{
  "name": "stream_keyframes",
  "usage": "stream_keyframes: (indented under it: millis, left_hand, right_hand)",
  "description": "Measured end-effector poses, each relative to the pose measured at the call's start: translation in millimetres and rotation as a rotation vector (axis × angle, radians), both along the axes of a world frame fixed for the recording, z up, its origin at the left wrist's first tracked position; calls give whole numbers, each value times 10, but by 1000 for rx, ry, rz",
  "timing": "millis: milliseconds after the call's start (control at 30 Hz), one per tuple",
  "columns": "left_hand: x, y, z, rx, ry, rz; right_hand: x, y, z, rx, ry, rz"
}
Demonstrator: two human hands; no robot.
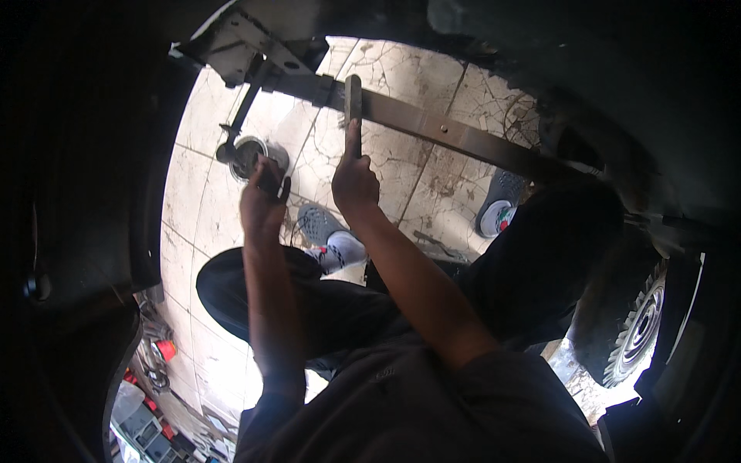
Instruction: The person scrubs a metal frame under a vehicle using a wire brush and a small abrasive block. They alternate between brushing and rubbing the surface to remove rust or debris.
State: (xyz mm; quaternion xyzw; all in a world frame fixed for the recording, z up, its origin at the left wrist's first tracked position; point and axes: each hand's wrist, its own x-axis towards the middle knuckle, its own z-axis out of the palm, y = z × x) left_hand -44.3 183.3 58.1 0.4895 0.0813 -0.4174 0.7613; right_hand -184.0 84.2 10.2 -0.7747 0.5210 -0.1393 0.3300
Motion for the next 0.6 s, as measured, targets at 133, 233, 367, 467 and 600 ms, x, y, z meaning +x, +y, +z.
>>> stream_keyframes:
  millis: [133,233,367,467,600]
  left_hand:
    - [115,264,440,-6,-34,-180]
    - [213,434,574,49,-204,-264]
    - [250,565,482,59,-117,-196]
    - [150,449,459,9,-77,-176]
    - [80,307,356,-37,-159,-243]
  right_hand:
    - [341,-351,51,35,-70,-14]
    - [619,-644,19,-88,-84,-9]
    - [480,-497,39,-58,-62,15]
    - [147,-28,98,66,-15,9]
    - [-54,4,37,63,58,9]
